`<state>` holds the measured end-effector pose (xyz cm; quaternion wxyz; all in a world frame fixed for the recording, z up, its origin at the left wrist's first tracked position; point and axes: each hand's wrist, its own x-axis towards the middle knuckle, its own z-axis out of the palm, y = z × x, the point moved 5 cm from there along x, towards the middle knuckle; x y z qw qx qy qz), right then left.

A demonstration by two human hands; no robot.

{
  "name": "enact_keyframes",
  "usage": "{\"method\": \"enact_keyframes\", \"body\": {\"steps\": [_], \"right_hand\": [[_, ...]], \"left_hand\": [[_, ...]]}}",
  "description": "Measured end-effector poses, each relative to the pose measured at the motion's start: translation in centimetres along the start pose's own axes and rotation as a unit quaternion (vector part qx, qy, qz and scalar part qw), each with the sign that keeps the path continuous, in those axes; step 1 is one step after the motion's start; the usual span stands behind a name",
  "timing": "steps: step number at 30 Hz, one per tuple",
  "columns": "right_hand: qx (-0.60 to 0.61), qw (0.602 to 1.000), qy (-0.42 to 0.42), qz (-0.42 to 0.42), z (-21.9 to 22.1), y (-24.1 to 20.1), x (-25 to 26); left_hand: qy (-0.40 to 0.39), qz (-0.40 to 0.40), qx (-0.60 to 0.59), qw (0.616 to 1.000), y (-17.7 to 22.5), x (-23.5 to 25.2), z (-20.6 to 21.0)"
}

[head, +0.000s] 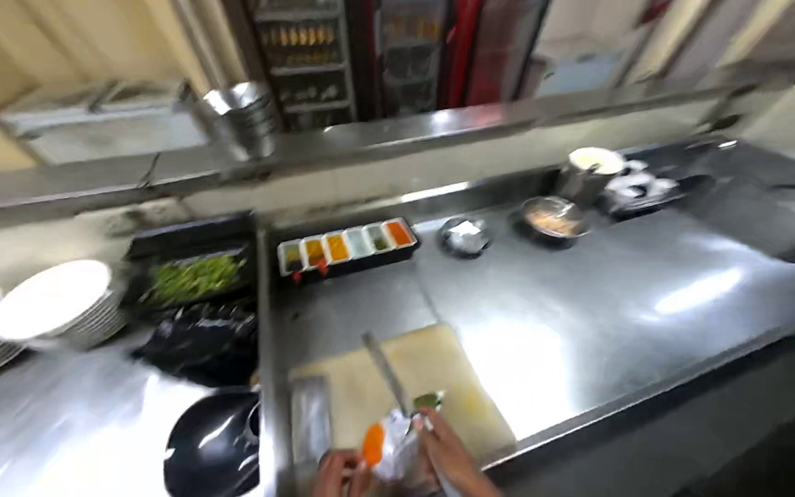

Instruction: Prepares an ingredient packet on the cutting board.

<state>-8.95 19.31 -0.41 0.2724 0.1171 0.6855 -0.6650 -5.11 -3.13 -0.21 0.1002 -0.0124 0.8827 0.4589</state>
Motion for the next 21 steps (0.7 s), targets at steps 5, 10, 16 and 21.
{"method": "enact_keyframes", "body": {"steps": [5,10,16,21], "right_hand": [[-0.014,0.997,-0.074,-0.018,1.0,0.9,0.7],[-0.222,0.964,-0.139,-0.037,2.0,2.3,1.1],[-0.321,0.932,-0.162,-0.034,3.1,1.6,1.1],[-0.310,0.933,-0.183,-0.001,3.3,1.8,1.1]], "left_hand": [[0.065,-0.028,-0.053,0.996,-1.9,-0.6,0.2],[0.108,-0.079,0.046,0.990,-1.3,-1.4,-0.7],[0.155,-0.073,0.070,0.983,-0.9,-1.9,-0.5],[0.145,-0.069,0.115,0.980,0.2,-1.5,-0.4]]}}
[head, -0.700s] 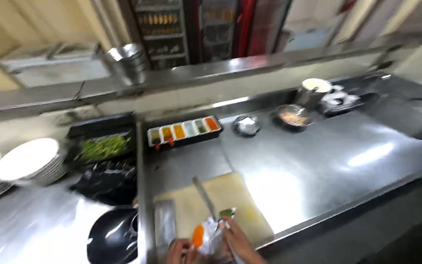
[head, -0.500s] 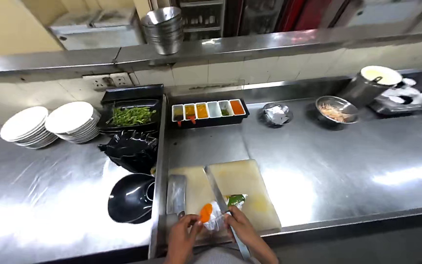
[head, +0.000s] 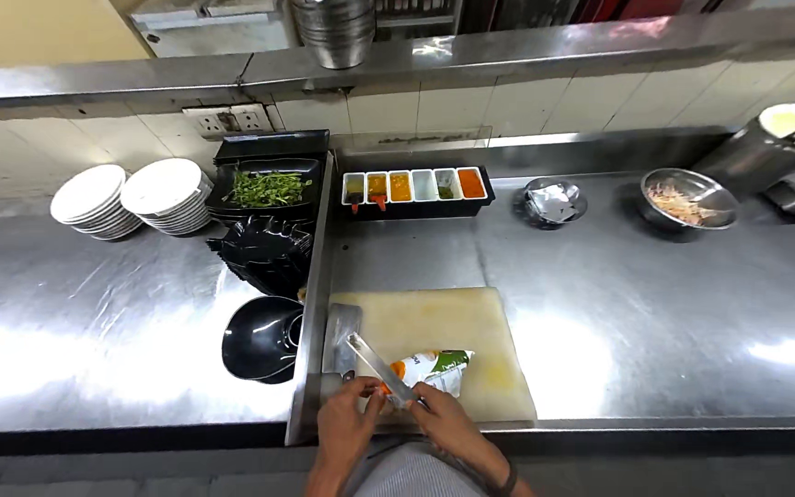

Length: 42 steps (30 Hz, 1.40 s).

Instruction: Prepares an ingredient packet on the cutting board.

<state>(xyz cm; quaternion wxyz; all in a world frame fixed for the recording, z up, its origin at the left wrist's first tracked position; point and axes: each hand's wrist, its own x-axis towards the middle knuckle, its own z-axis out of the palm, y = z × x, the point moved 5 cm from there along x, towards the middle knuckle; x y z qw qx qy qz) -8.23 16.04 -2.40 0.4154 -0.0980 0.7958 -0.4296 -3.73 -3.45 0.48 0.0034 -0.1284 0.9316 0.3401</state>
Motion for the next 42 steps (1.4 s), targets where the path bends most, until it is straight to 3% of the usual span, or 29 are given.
{"method": "enact_keyframes", "body": {"steps": [14,28,42], "right_hand": [[-0.013,0.999,-0.031,-0.002,1.0,-0.2,-0.2],[-0.016,0.999,-0.027,-0.013,1.1,-0.2,-0.6],[-0.018,0.999,-0.036,-0.005,1.7,-0.4,-0.1]], "left_hand": [[-0.073,0.019,0.221,0.972,1.9,0.7,-0.7],[-0.127,-0.007,0.238,0.963,1.8,0.7,0.0],[-0.082,0.019,0.217,0.973,1.5,0.2,0.0]]}}
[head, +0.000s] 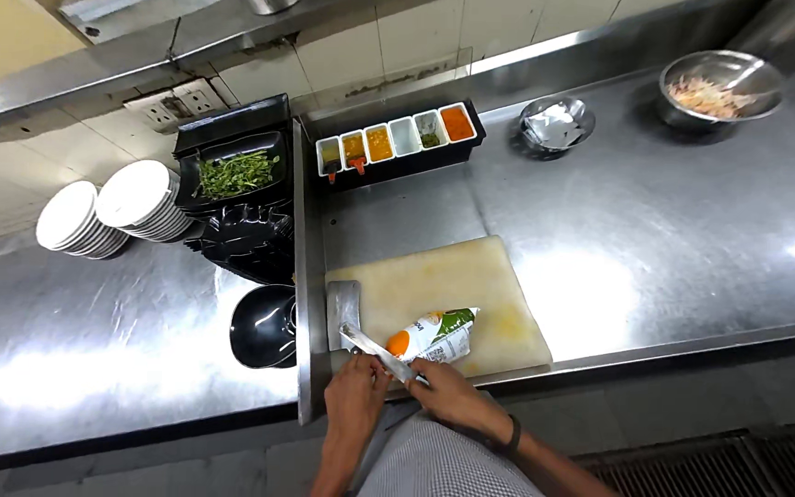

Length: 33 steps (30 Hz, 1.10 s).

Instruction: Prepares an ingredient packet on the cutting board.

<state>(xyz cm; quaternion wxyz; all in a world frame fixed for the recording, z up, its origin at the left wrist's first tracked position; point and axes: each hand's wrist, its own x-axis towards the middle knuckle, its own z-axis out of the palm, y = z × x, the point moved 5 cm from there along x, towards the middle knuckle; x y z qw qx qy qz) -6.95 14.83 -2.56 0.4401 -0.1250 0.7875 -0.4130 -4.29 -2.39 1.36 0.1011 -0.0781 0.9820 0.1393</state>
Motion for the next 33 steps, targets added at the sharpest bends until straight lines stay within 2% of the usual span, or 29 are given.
{"method": "enact_keyframes", "body": {"steps": [11,15,26,33], "right_hand": [[0.142,0.988,-0.055,0.022,0.7,0.3,0.9],[0.159,0.985,-0.061,0.023,0.9,0.1,1.1],[0.172,0.982,-0.068,0.030,1.0,-0.1,1.3],[0.196,0.977,-0.071,0.030,1.0,-0.1,1.4]], "left_hand": [[-0.013,-0.028,-0.014,0.999,0.0,0.0,0.1],[-0.029,-0.038,-0.024,0.999,0.0,0.0,0.0],[0.000,-0.027,-0.023,0.999,-0.1,-0.3,0.1],[-0.019,-0.049,-0.051,0.997,-0.4,-0.7,0.4]]}}
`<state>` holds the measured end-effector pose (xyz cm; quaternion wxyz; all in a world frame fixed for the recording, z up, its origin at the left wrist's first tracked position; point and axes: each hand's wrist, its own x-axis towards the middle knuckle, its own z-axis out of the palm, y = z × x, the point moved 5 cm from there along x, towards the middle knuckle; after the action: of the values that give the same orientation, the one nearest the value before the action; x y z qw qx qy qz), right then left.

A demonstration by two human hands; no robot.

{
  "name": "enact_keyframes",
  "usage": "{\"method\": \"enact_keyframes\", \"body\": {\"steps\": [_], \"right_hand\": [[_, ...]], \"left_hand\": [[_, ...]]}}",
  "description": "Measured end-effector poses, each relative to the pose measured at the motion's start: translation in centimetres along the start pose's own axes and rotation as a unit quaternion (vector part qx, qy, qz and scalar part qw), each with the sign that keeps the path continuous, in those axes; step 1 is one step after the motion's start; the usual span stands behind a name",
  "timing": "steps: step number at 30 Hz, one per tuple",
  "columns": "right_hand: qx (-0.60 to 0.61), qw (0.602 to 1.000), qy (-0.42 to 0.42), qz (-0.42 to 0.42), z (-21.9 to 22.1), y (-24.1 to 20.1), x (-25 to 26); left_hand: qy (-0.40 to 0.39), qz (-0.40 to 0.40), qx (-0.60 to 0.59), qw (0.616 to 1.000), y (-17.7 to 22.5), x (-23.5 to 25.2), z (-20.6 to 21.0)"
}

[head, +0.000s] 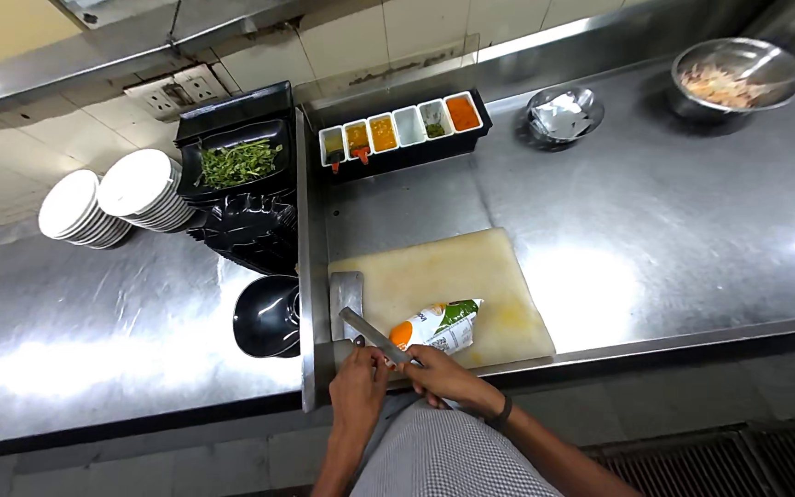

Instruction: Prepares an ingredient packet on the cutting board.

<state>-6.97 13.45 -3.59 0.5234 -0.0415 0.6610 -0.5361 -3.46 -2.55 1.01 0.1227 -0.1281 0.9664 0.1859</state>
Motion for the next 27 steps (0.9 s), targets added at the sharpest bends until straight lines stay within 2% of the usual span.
{"method": "enact_keyframes", "body": {"steps": [13,19,25,27], "right_hand": [[-0.020,1.000,0.001,0.003,-0.1,0.0,-0.4],[0.038,0.999,-0.016,0.013,0.1,0.2,-0.1],[0.058,0.998,-0.014,0.022,0.3,0.2,-0.1],[0.056,0.998,-0.014,0.022,0.3,0.3,-0.1]], "left_hand": [[0.026,-0.005,-0.024,0.999,-0.3,-0.3,0.7],[0.034,-0.002,-0.027,0.999,-0.3,-0.3,0.7],[0.079,-0.027,-0.121,0.989,-1.3,-1.0,1.6],[0.078,-0.044,-0.120,0.989,-1.5,-1.3,1.6]]}}
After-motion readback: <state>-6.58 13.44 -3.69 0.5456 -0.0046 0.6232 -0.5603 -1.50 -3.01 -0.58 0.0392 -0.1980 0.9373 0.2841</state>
